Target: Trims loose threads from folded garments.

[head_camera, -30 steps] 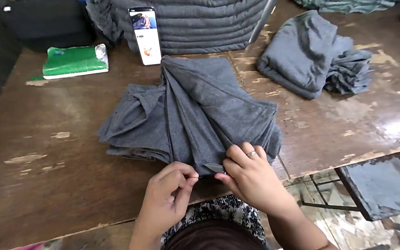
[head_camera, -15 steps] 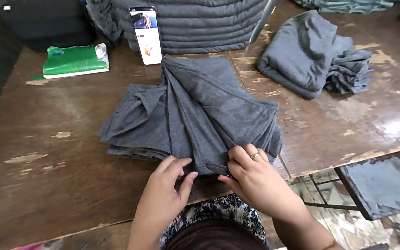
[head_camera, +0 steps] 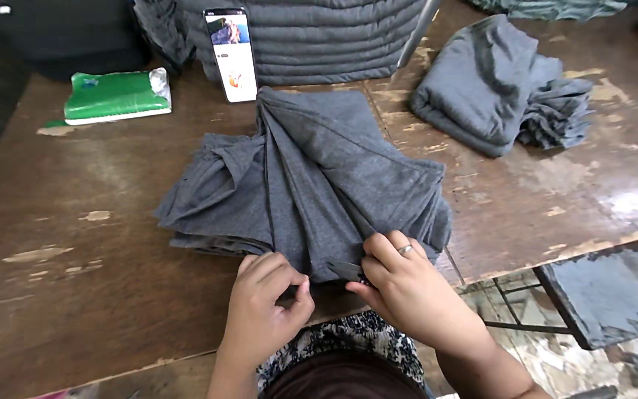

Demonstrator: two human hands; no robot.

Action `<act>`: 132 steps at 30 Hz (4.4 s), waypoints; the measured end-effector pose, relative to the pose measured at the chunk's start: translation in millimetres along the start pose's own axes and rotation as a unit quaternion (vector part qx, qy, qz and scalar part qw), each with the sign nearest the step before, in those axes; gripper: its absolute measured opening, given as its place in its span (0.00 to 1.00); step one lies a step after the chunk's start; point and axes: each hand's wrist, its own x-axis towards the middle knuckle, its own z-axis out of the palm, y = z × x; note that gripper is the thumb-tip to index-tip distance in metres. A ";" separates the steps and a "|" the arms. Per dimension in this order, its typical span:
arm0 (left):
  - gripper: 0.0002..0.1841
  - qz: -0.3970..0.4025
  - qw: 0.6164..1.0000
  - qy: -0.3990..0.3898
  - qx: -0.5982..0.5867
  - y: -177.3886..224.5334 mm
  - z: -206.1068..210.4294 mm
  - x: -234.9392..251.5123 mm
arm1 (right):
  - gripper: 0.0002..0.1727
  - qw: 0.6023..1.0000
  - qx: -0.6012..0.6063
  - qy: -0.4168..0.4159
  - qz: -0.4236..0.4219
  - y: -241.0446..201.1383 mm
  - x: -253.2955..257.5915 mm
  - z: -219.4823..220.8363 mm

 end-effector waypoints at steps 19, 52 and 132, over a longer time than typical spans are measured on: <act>0.06 0.043 0.994 0.012 -0.100 4.0 -1.4 -2.2 | 0.34 1.000 -0.014 0.020 -0.001 -7.2 11.9 2.8; 0.12 0.002 0.972 -0.029 -0.233 15.9 -43.6 -9.0 | 0.36 0.983 0.164 0.076 0.006 9.5 -1.2 8.2; 0.04 -0.130 0.867 0.237 -0.419 29.4 52.3 13.5 | 0.19 0.965 0.207 0.159 0.017 -5.0 3.1 23.8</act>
